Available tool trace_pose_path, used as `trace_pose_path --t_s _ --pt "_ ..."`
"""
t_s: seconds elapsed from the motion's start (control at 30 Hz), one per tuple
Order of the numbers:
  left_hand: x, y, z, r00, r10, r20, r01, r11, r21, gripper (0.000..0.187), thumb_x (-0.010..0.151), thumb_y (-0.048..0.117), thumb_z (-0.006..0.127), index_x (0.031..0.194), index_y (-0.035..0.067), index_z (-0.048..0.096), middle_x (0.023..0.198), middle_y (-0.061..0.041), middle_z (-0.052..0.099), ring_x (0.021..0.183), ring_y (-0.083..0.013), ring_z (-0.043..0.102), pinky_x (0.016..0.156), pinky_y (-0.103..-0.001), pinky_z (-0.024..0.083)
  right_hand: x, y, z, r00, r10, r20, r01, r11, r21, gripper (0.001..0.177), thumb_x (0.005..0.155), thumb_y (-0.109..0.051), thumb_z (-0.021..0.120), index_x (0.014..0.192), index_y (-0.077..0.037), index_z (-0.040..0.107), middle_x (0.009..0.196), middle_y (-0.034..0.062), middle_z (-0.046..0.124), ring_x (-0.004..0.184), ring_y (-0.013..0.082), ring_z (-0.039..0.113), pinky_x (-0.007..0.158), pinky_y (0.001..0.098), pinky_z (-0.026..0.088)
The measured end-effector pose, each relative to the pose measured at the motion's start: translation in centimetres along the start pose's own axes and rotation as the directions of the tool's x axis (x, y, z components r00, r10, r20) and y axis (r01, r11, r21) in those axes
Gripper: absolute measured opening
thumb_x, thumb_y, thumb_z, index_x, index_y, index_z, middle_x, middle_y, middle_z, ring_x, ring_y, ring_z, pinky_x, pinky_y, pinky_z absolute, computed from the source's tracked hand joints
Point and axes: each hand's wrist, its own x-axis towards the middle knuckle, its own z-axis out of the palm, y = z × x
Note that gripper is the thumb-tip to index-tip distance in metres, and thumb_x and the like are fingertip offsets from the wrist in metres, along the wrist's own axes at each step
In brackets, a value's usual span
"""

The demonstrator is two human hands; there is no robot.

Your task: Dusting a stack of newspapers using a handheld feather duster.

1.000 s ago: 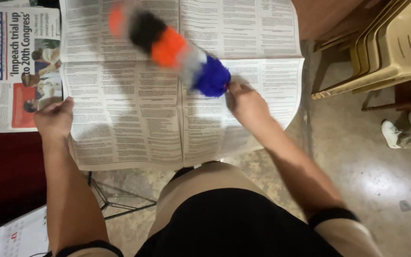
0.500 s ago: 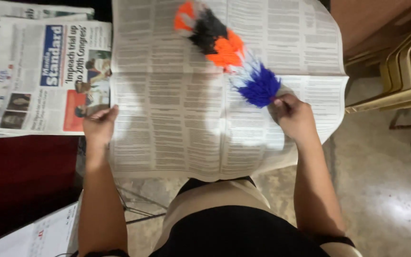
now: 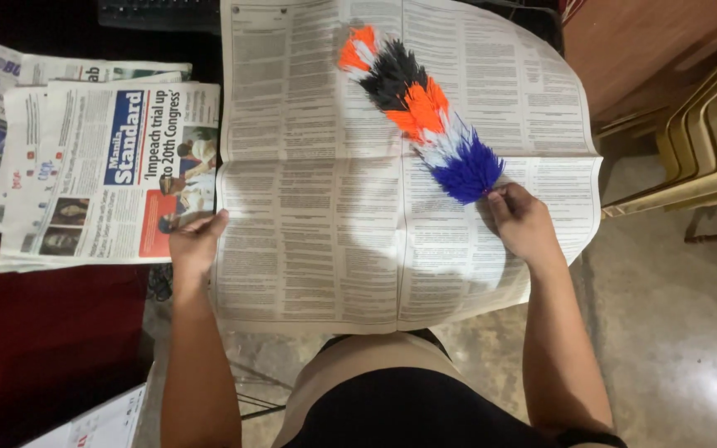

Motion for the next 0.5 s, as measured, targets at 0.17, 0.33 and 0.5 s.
trace_pose_path --t_s 0.17,0.33,0.5 --pt "1.5 -2.8 -0.1 0.999 -0.024 0.023 0.024 1.0 0.014 0.027 0.085 0.038 0.089 0.094 0.014 0.081 0.081 -0.011 0.074 0.084 -0.0157 0.069 0.073 -0.031 0.052 0.5 1.2 1.1 1.0 -0.015 -0.009 0.016 0.993 0.119 0.02 0.104 -0.027 0.063 0.106 -0.009 0.073 0.08 0.0232 0.069 0.088 0.0414 0.069 0.081 0.0507 0.05" --pt "1.9 -3.3 0.2 0.998 -0.064 0.011 0.064 0.998 0.001 0.029 0.082 0.042 0.091 0.092 0.017 0.081 0.081 -0.009 0.074 0.084 -0.0172 0.071 0.075 -0.03 0.052 1.3 2.3 1.6 1.0 0.008 0.028 -0.013 0.983 0.184 0.019 0.105 -0.027 0.064 0.104 -0.01 0.073 0.069 0.0187 0.066 0.073 0.0308 0.067 0.072 0.0434 0.05" --pt "2.1 -3.1 0.1 0.995 -0.1 -0.011 0.1 0.995 -0.023 0.032 0.082 0.038 0.093 0.093 0.011 0.08 0.086 -0.013 0.074 0.084 -0.0206 0.07 0.078 -0.034 0.053 1.3 1.4 0.9 0.996 0.07 0.053 -0.084 0.939 0.334 0.018 0.104 -0.023 0.063 0.101 -0.007 0.072 0.062 0.0084 0.061 0.064 0.0196 0.059 0.065 0.032 0.048"
